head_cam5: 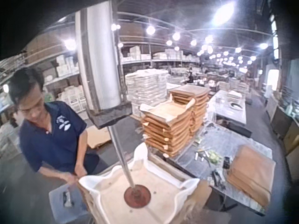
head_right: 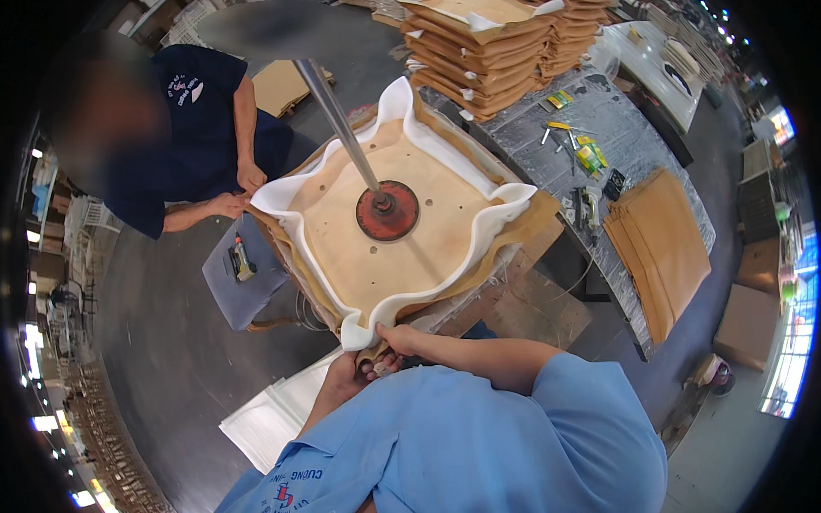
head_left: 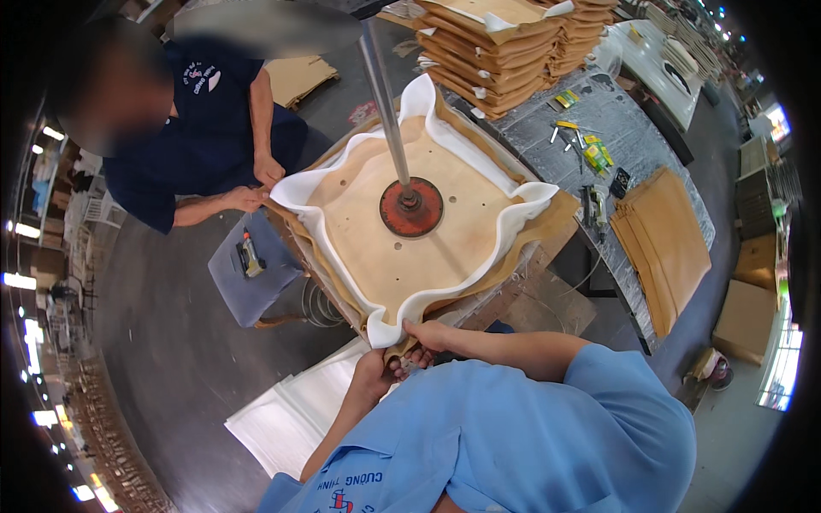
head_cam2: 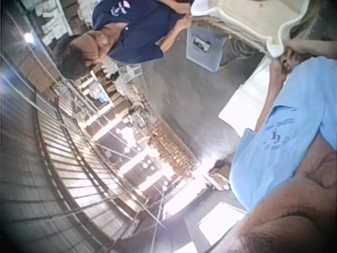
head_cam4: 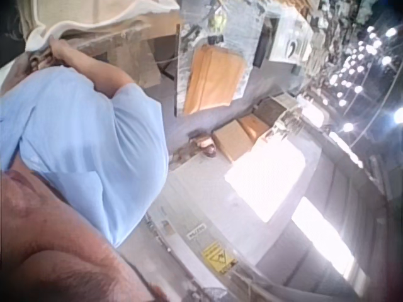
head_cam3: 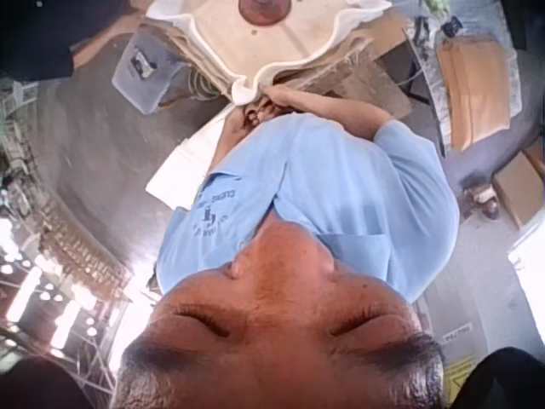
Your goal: The person assembles a chair seat by layering a brown fabric and a white foam sheet over a wooden base, then uses a pneumatic staple gun to secure the materials around the edges. The person repeats this process for a second seat, handling the fabric, foam, and staple gun throughout.
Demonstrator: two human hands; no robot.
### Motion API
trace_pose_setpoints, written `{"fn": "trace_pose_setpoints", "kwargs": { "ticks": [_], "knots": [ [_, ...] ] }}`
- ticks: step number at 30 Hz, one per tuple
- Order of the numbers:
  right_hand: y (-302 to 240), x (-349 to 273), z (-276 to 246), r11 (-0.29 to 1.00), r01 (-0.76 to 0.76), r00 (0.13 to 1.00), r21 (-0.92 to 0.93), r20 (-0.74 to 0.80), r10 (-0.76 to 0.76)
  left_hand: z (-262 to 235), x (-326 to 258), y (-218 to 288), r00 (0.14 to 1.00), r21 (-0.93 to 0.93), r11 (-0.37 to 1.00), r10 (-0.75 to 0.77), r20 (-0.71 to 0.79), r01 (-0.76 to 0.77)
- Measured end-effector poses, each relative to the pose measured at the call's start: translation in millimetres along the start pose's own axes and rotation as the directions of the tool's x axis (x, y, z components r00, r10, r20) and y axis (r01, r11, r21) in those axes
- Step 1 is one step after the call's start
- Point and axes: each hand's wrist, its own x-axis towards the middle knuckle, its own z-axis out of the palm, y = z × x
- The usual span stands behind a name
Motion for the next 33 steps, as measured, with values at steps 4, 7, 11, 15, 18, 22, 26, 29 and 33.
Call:
{"fn": "trace_pose_setpoints", "kwargs": {
  "ticks": [4, 7, 11, 15, 18, 22, 26, 29, 33],
  "knots": [
    [-5, -5, -6, 0.93, 0.191, 0.976, -0.313, -0.045, -0.215, 19, -5, 8, 0.964, 0.117, 0.97, 0.227, -0.139, -0.212],
    [-4, -16, -10, 0.66, 0.376, 0.905, -0.65, 0.105, -0.412, 7, -17, 1, 0.977, -0.044, 0.978, 0.202, -0.073, -0.206],
    [0, -25, -12, 0.786, 0.327, 0.935, -0.525, 0.059, -0.349, 13, -30, -13, 0.965, -0.099, 0.961, 0.249, -0.082, -0.256],
    [11, -60, -49, 0.91, 0.274, 0.957, -0.31, -0.007, -0.291, 12, -53, -23, 0.976, 0.181, 0.96, 0.207, 0.066, -0.216],
    [19, -113, -105, 0.999, 0.033, 0.98, -0.028, -0.197, -0.038, 50, -80, -6, 0.922, 0.784, 0.485, 0.185, 0.341, -0.387],
    [15, -122, -153, 0.87, 0.186, 0.939, 0.457, -0.342, -0.021, 60, -6, -24, 0.872, 0.535, 0.776, 0.04, 0.489, -0.335],
    [-13, -109, -170, 0.84, 0.143, 0.927, 0.524, -0.368, 0.071, 124, 41, -18, 0.956, 0.268, 0.963, -0.077, 0.284, -0.003],
    [-33, -109, -177, 0.873, 0.09, 0.952, 0.48, -0.3, 0.066, 139, 55, -15, 0.981, 0.056, 0.989, -0.145, 0.133, 0.138],
    [-50, -103, -196, 0.915, -0.057, 0.968, 0.399, -0.203, 0.149, 132, 75, -23, 0.988, -0.041, 0.99, -0.131, 0.079, 0.135]
  ]
}}
